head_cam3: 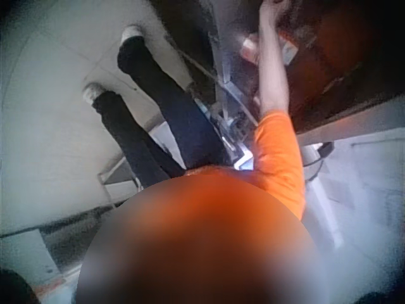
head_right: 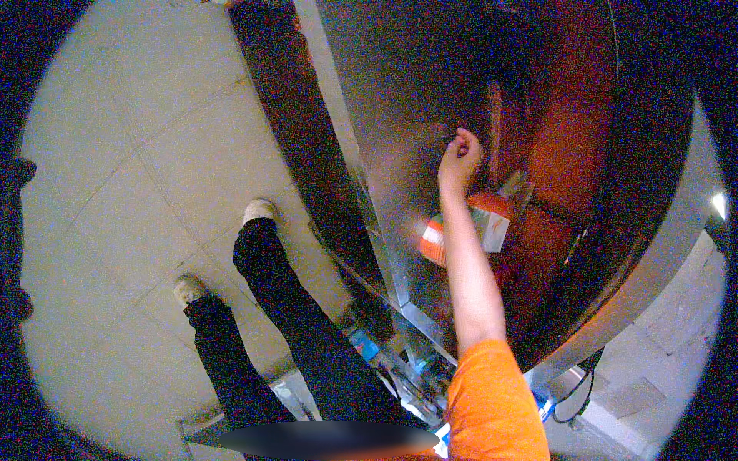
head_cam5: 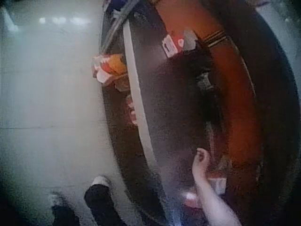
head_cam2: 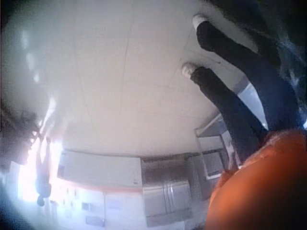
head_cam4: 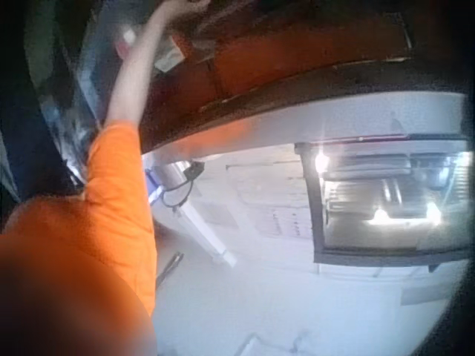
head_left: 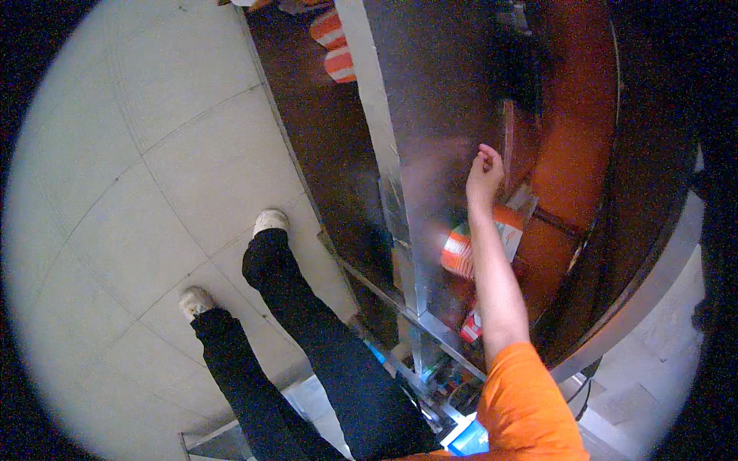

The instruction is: The person scoops cooked rice from a rice cooker into small paper bags using a green scoop, then folds and seals each bag. The person repeats this process multiple times, placing the sealed bags on the counter.

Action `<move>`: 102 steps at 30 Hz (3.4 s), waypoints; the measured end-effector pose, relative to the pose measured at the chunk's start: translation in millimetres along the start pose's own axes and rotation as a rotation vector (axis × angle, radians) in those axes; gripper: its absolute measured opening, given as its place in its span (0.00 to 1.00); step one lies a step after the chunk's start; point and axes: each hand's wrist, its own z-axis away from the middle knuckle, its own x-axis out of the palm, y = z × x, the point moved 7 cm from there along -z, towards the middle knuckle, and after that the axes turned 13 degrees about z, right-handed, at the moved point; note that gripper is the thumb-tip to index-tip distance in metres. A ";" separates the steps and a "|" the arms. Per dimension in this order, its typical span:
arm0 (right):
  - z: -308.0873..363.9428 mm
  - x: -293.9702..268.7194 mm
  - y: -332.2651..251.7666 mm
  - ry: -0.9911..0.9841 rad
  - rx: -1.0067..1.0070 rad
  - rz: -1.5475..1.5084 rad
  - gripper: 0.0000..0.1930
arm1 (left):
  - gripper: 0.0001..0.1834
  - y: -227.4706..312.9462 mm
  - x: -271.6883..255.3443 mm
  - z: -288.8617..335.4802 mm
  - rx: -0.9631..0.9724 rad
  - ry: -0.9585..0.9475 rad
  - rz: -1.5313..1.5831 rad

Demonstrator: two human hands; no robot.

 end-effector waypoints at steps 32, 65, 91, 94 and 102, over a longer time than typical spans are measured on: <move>17.7 -19.9 494.5 0.158 1.045 -0.799 0.23 | 0.28 -15.8 36.9 -31.7 0.072 -0.056 -0.146; 21.4 -34.6 394.7 0.283 0.884 -0.857 0.26 | 0.24 -203.5 -171.0 202.3 -0.278 0.022 -0.124; 409.5 -571.7 75.9 -0.361 0.562 -1.859 0.28 | 0.35 267.9 -84.7 601.2 -0.092 -1.639 -0.145; 436.0 -611.4 133.0 -0.239 0.529 -1.910 0.26 | 0.29 230.6 -60.8 676.9 -0.262 -1.720 -0.196; 514.6 -658.4 305.2 0.214 0.650 -1.414 0.23 | 0.19 189.3 -10.1 810.1 0.448 -1.527 0.036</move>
